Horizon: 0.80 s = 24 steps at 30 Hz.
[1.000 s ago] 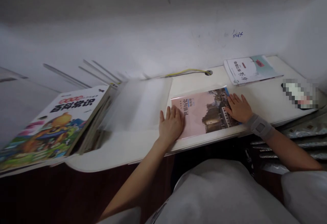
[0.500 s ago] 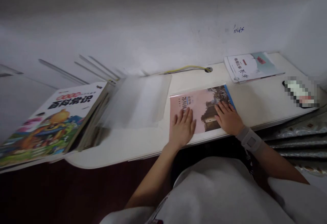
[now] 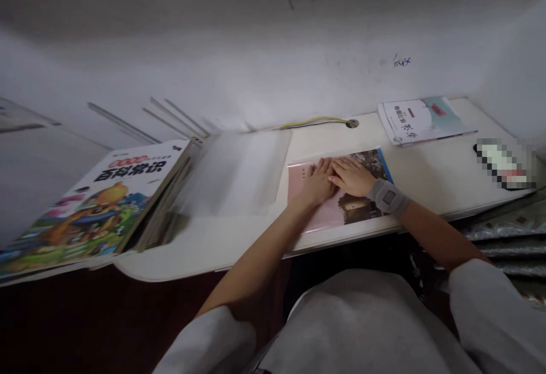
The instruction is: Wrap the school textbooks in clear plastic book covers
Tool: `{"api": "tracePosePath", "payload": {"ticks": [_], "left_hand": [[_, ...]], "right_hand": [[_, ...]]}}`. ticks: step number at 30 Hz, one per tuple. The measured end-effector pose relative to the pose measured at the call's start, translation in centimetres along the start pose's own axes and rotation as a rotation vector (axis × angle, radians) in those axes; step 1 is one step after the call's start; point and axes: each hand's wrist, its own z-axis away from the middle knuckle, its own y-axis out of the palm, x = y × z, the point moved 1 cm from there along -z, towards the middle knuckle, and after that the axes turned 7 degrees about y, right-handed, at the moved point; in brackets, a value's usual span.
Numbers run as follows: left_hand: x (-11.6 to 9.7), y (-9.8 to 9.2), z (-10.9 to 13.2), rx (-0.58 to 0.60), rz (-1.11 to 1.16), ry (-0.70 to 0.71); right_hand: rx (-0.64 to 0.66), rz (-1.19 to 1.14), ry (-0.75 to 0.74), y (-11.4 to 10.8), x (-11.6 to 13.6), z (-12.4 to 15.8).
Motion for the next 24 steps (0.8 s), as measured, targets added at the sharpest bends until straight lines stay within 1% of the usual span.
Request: {"api": "tracePosePath", "payload": {"ticks": [1,3,6,9,11,13,16,20,22,24], "left_hand": [[0.7,0.4,-0.4,-0.006,0.005,-0.007],[2.8,1.3,-0.4,-0.061,0.008,-0.068],[5.8,2.1,0.8,-0.164,0.021,-0.253],[7.4,2.3,1.5,-0.242,0.061,-0.418],[7.7,2.3,1.6,-0.302,0.121,-0.460],[7.7,2.1,1.6,-0.386,0.241,-0.457],[8.1,1.7,1.9,-0.528,0.518,-0.461],[9.1,0.9,2.3,-0.703,0.877,-0.543],[9.6,0.2,2.2,-0.717,1.073,-0.510],[9.9,-0.7,1.9,-0.668,1.197,-0.411]], "right_hand": [[0.016,0.002,-0.014,0.7,-0.4,-0.4],[0.015,0.031,-0.009,1.7,-2.2,-0.3],[-0.034,0.075,0.087,2.4,-5.8,0.7],[-0.065,0.096,0.176,2.4,-8.1,1.4],[-0.077,0.106,0.189,2.4,-8.4,1.5],[-0.087,0.111,0.186,2.4,-8.3,1.4],[-0.094,0.101,0.191,2.5,-8.0,1.4],[-0.097,0.072,0.193,2.1,-8.0,1.0],[-0.112,0.062,0.175,1.6,-7.9,0.4],[-0.121,0.043,0.133,1.1,-7.5,-0.5]]}}
